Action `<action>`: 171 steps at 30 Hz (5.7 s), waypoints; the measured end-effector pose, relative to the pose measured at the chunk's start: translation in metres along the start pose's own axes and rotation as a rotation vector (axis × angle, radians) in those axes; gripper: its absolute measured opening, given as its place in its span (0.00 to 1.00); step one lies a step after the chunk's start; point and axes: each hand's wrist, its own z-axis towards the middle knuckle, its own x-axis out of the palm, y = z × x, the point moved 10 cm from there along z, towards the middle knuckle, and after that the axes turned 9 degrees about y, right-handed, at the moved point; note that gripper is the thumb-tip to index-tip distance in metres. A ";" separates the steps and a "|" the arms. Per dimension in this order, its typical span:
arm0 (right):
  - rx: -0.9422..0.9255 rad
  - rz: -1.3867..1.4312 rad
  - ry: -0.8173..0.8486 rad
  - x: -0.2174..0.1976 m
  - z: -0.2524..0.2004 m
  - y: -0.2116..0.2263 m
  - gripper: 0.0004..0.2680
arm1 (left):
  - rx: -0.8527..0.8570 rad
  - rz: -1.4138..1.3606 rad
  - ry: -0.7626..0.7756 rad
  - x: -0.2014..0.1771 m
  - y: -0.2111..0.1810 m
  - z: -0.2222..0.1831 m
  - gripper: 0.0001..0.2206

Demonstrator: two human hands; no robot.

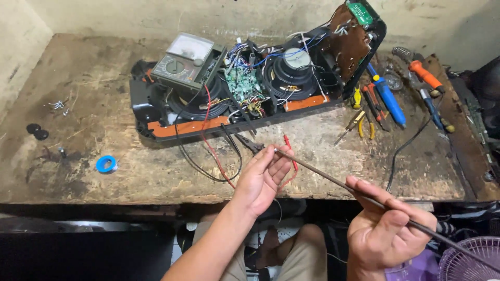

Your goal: Disassembling a portable speaker and testing its internal circuitry using a multimeter and screwdriver.

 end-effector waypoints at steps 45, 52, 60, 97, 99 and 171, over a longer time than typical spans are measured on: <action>0.398 -0.916 0.687 -0.019 0.220 -0.148 0.09 | 0.561 2.300 -1.057 -0.054 -0.158 -0.076 0.20; 0.638 -1.007 0.734 -0.005 0.209 -0.171 0.11 | 0.674 2.253 -0.978 -0.020 -0.163 -0.071 0.15; 0.431 -0.997 0.739 0.016 0.214 -0.182 0.08 | 0.683 2.189 -1.004 -0.029 -0.169 -0.073 0.16; 0.191 -0.847 0.719 0.042 0.210 -0.177 0.03 | 0.820 2.212 -0.902 -0.033 -0.172 -0.082 0.12; 0.163 -0.858 0.692 0.040 0.210 -0.177 0.03 | 0.821 2.189 -0.907 -0.033 -0.174 -0.080 0.13; 0.675 -0.540 0.607 0.018 0.254 -0.063 0.22 | -0.328 -0.210 -0.358 0.096 0.160 0.213 0.09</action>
